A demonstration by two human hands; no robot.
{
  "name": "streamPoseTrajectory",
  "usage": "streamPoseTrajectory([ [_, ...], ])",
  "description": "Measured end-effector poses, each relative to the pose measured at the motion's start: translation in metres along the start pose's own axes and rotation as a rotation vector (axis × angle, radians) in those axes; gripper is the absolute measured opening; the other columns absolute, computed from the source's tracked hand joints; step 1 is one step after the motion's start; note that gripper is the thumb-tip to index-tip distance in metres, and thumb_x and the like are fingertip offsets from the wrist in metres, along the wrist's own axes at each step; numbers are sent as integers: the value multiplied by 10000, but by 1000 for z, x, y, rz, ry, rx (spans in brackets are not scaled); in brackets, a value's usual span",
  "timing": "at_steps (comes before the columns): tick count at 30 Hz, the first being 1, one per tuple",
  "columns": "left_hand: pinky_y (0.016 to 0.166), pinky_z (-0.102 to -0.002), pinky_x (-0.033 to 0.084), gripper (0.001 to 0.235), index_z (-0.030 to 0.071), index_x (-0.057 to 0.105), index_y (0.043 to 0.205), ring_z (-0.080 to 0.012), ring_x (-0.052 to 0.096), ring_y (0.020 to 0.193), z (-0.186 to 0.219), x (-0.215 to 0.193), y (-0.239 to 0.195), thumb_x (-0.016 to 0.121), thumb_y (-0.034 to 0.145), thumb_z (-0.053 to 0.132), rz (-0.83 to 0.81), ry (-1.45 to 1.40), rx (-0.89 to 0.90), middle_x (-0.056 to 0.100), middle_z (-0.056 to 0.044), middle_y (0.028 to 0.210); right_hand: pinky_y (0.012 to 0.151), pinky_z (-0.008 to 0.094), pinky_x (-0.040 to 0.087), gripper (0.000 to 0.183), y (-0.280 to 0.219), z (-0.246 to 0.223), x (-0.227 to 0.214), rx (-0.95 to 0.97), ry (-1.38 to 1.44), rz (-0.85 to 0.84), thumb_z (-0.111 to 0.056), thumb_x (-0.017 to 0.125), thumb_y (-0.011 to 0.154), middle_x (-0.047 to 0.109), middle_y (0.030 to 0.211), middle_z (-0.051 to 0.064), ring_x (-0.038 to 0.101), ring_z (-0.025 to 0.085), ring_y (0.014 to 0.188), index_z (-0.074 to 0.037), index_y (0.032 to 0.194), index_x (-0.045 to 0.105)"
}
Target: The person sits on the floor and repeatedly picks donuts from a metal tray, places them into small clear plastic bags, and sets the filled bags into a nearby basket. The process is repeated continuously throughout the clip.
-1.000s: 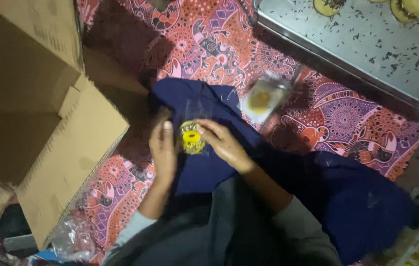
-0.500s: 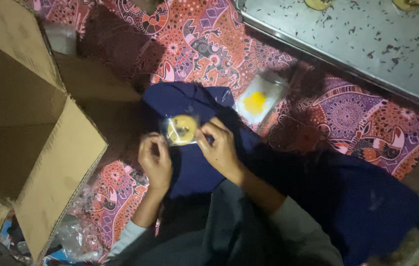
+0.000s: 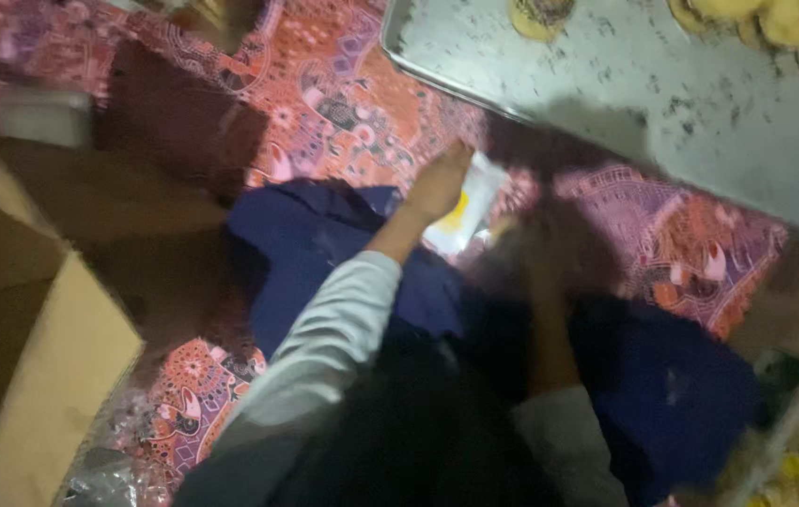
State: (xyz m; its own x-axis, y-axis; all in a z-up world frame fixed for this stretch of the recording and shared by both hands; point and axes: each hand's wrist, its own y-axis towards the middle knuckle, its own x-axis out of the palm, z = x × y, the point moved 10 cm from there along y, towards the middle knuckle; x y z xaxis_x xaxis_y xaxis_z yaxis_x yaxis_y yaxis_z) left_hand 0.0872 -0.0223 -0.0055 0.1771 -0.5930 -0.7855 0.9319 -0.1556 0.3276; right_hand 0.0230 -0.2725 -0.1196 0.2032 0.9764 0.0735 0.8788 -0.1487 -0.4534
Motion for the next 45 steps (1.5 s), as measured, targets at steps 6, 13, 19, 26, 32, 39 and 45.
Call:
streamPoseTrajectory([
  [6, 738, -510, 564, 295, 41, 638, 1120, -375, 714, 872, -27, 67, -33, 614, 826, 54, -317, 115, -114, 711, -178, 1028, 787, 372, 571, 343, 29, -37, 48, -202, -215, -65, -273, 678, 967, 698, 1031, 111, 677, 228, 916, -20, 1199, 661],
  [13, 823, -520, 532, 491, 71, 535, 1429, -394, 678, 961, -41, 72, -25, 564, 941, 117, -314, -158, -272, 695, -230, 1107, 805, 392, 548, 344, 90, -43, 82, -336, -605, -178, -273, 708, 952, 689, 999, 126, 655, 263, 914, 0, 1161, 692],
  [19, 988, -474, 512, 312, 104, 695, 1202, -358, 662, 1127, 10, 31, -16, 584, 939, 231, -181, 87, -200, 698, -195, 1210, 757, 380, 540, 314, 72, -65, 104, -395, -1066, -425, -289, 705, 984, 724, 926, 122, 695, 236, 836, 10, 1072, 745],
  [26, 908, -454, 526, 252, 128, 679, 1186, -336, 679, 1039, 32, -136, -3, 622, 955, 211, 392, -316, -377, 710, -161, 1125, 884, 410, 542, 379, -121, -247, 186, -1206, -803, -396, -145, 629, 893, 707, 1102, 219, 690, 383, 991, 58, 1211, 671],
  [32, 839, -438, 538, 209, 148, 666, 1173, -316, 694, 963, 57, -170, -20, 655, 969, 195, 481, -430, -362, 720, -132, 1051, 946, 482, 498, 335, -185, -271, 213, -1100, -1352, -132, -166, 544, 1037, 646, 1219, 254, 633, 405, 1095, 46, 1290, 603],
  [39, 910, -348, 517, 665, 247, 463, 1373, -204, 615, 1100, 49, -173, -45, 715, 765, 146, 765, -1091, -378, 579, 21, 1265, 1031, 485, 499, 355, -194, -272, 223, -1427, -1248, -329, -183, 644, 904, 670, 1334, 151, 603, 314, 1255, -100, 1243, 709],
  [45, 942, -452, 570, 215, 93, 604, 1148, -250, 655, 991, -32, -172, 5, 706, 1002, -27, 708, -1972, -328, 650, -84, 1047, 893, 439, 555, 316, -78, -306, 215, -630, -641, -381, -284, 676, 981, 769, 1127, 192, 699, 304, 1041, -20, 1124, 774],
])
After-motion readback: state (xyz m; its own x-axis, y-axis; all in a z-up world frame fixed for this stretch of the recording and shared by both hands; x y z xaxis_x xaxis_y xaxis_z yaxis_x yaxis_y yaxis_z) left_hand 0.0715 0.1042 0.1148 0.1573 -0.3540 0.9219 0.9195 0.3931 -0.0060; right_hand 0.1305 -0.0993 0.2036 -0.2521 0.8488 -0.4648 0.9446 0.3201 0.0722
